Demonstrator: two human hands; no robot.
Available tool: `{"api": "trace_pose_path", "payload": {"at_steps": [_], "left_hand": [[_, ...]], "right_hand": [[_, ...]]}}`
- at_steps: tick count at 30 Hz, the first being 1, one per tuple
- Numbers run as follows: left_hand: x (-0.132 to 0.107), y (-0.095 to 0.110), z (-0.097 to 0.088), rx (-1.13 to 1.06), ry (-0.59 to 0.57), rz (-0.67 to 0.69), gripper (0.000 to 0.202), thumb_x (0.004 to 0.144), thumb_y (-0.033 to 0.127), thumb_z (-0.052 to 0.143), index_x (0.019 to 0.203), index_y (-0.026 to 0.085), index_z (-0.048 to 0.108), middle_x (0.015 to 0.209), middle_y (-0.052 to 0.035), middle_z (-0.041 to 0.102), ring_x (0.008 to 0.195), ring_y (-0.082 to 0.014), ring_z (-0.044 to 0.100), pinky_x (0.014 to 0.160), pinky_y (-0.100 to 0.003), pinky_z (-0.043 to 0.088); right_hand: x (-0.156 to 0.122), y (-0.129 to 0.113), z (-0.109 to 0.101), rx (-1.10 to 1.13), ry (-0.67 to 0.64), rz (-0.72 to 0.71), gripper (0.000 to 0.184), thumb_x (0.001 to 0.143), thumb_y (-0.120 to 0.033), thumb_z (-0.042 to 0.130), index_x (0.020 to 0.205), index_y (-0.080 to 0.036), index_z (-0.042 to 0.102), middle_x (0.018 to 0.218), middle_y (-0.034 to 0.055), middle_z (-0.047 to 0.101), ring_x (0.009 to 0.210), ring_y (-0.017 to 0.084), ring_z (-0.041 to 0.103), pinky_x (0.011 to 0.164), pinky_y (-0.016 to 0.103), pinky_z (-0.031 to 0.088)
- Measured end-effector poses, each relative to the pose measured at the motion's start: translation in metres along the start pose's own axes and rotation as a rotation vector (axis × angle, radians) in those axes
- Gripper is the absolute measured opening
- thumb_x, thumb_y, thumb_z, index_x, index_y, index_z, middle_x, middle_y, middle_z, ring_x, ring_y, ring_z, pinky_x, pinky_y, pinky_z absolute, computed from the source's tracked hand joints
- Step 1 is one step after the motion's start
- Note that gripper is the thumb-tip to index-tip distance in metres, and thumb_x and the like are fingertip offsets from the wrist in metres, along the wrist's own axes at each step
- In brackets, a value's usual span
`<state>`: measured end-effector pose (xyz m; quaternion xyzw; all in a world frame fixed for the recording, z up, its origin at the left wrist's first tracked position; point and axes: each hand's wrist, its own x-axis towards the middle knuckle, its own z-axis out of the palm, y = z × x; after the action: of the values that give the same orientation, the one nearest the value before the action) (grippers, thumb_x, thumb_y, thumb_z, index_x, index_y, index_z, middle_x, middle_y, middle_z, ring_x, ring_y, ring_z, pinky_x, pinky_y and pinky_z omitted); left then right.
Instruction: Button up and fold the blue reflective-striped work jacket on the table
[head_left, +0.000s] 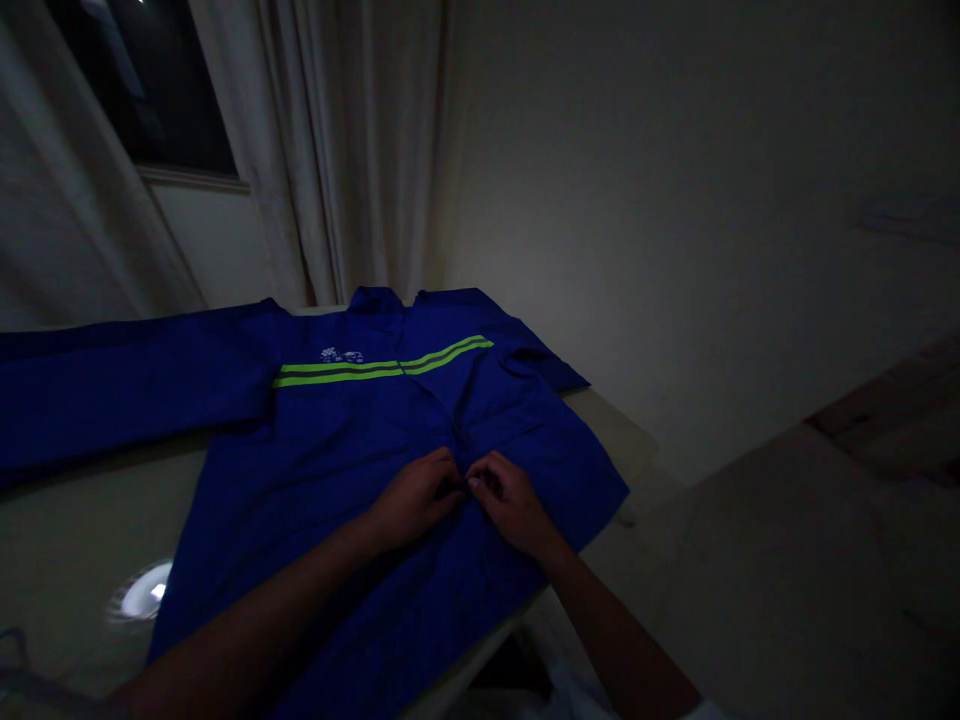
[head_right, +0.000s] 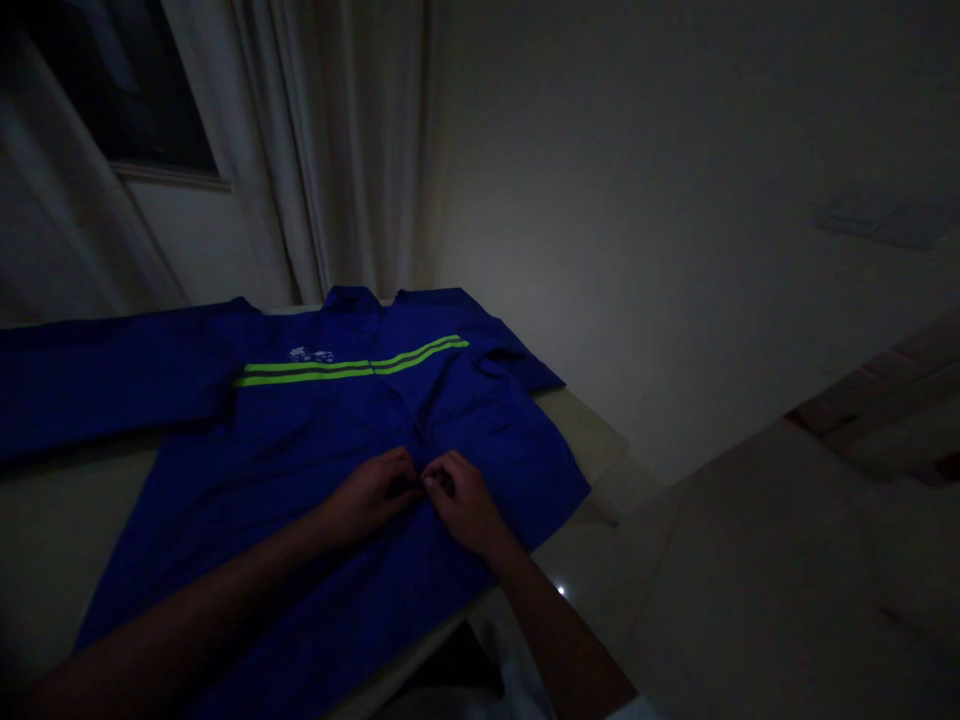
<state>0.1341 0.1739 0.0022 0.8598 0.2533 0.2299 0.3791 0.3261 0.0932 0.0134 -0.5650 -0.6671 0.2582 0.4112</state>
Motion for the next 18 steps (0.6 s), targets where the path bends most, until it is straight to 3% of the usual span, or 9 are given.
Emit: {"api": "trace_pose_path", "payload": {"at_steps": [9, 15, 18], "left_hand": [[0.0013, -0.0020, -0.0015, -0.019, 0.000, -0.015, 0.009, 0.087, 0.015, 0.070, 0.083, 0.020, 0.065, 0.093, -0.0015, 0.062, 0.085, -0.0173, 0.062, 0.072, -0.028, 0.043], [-0.0060, -0.0010, 0.0018, 0.171, 0.039, 0.105, 0.006, 0.097, 0.017, 0.062, 0.098, 0.022, 0.066, 0.106, -0.0039, 0.066, 0.102, -0.0216, 0.061, 0.086, -0.033, 0.046], [-0.0070, 0.0003, 0.0016, 0.230, 0.076, 0.155, 0.009, 0.098, 0.016, 0.060, 0.100, 0.022, 0.065, 0.107, -0.0042, 0.067, 0.101, -0.0229, 0.058, 0.089, -0.036, 0.044]], "right_hand": [[-0.0023, -0.0019, -0.0007, -0.068, -0.021, -0.022, 0.012, 0.084, -0.012, 0.067, 0.090, -0.021, 0.072, 0.083, -0.0013, 0.059, 0.069, 0.012, 0.055, 0.062, 0.025, 0.041], [-0.0031, -0.0034, -0.0003, -0.060, 0.062, -0.019, 0.016, 0.083, -0.011, 0.064, 0.095, -0.021, 0.068, 0.085, -0.0008, 0.059, 0.070, 0.013, 0.055, 0.064, 0.026, 0.043], [-0.0040, -0.0031, -0.0011, -0.046, 0.050, -0.014, 0.028, 0.079, -0.011, 0.070, 0.105, -0.021, 0.067, 0.091, -0.0007, 0.058, 0.072, 0.013, 0.055, 0.066, 0.026, 0.044]]}}
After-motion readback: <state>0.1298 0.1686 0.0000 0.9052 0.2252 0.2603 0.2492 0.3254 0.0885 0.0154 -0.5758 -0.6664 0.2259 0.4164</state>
